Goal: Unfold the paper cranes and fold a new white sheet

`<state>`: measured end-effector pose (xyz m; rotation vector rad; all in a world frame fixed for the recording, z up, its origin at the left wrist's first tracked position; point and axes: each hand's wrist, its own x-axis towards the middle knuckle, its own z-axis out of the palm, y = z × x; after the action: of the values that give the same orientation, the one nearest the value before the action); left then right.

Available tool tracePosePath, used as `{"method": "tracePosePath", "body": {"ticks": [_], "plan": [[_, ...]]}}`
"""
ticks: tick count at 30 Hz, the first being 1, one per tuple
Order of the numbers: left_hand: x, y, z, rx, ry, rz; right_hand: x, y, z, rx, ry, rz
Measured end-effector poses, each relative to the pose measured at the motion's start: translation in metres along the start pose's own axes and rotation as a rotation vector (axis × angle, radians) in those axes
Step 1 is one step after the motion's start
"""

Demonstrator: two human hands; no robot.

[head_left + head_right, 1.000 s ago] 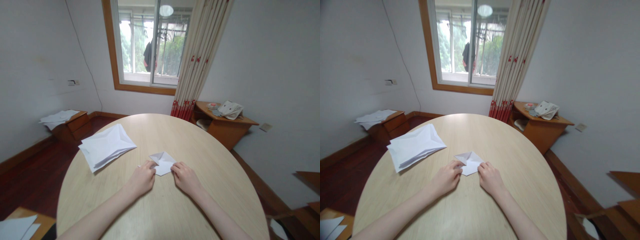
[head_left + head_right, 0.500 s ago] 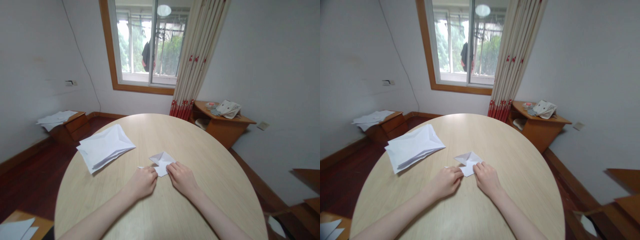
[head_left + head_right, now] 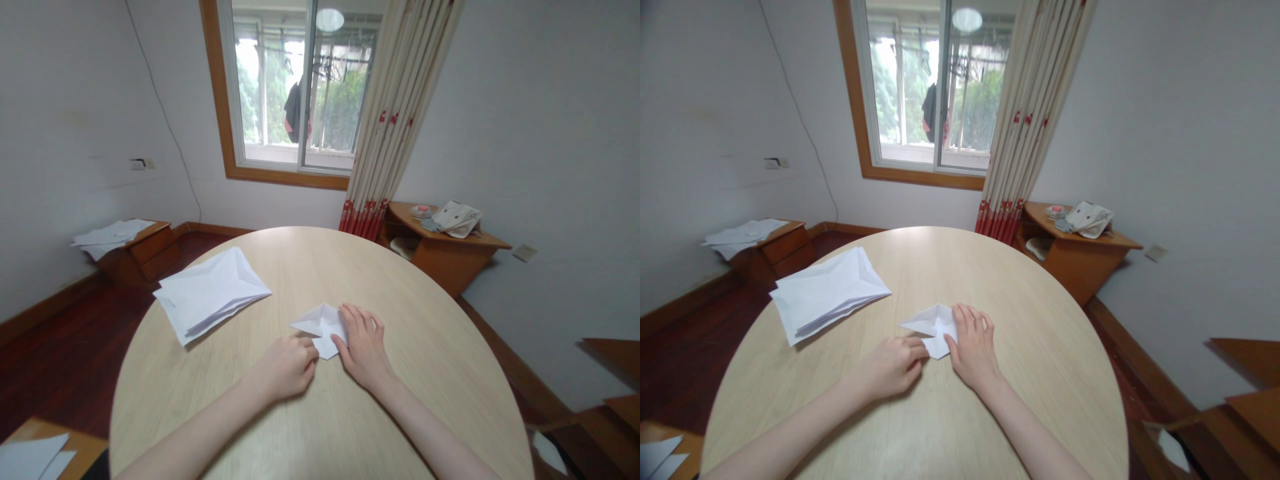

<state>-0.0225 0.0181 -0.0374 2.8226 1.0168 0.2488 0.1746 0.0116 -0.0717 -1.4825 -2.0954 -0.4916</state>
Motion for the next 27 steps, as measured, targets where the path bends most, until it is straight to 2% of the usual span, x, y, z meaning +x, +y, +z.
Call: {"method": "tracePosePath", "body": {"ticks": [7, 13, 16, 18, 21, 27], "plan": [[-0.001, 0.003, 0.001, 0.085, 0.107, -0.007, 0.001, 0.002, 0.003, 0.062, -0.019, -0.059], [-0.001, -0.001, 0.006, 0.207, 0.418, 0.055, 0.001, 0.001, 0.000, 0.149, -0.008, -0.096], [-0.001, 0.000, 0.004, 0.253, 0.532, -0.002, 0.000, -0.002, -0.003, 0.189, -0.007, -0.093], [0.000, 0.002, 0.003, 0.270, 0.558, -0.080, 0.000, -0.005, -0.005, 0.213, -0.001, -0.098], [0.001, 0.003, 0.004, 0.237, 0.475, -0.200, 0.001, -0.009, -0.009, 0.214, 0.012, -0.118], [0.003, 0.004, 0.002, 0.113, 0.151, -0.354, 0.001, -0.013, -0.014, 0.059, 0.039, -0.227]]}}
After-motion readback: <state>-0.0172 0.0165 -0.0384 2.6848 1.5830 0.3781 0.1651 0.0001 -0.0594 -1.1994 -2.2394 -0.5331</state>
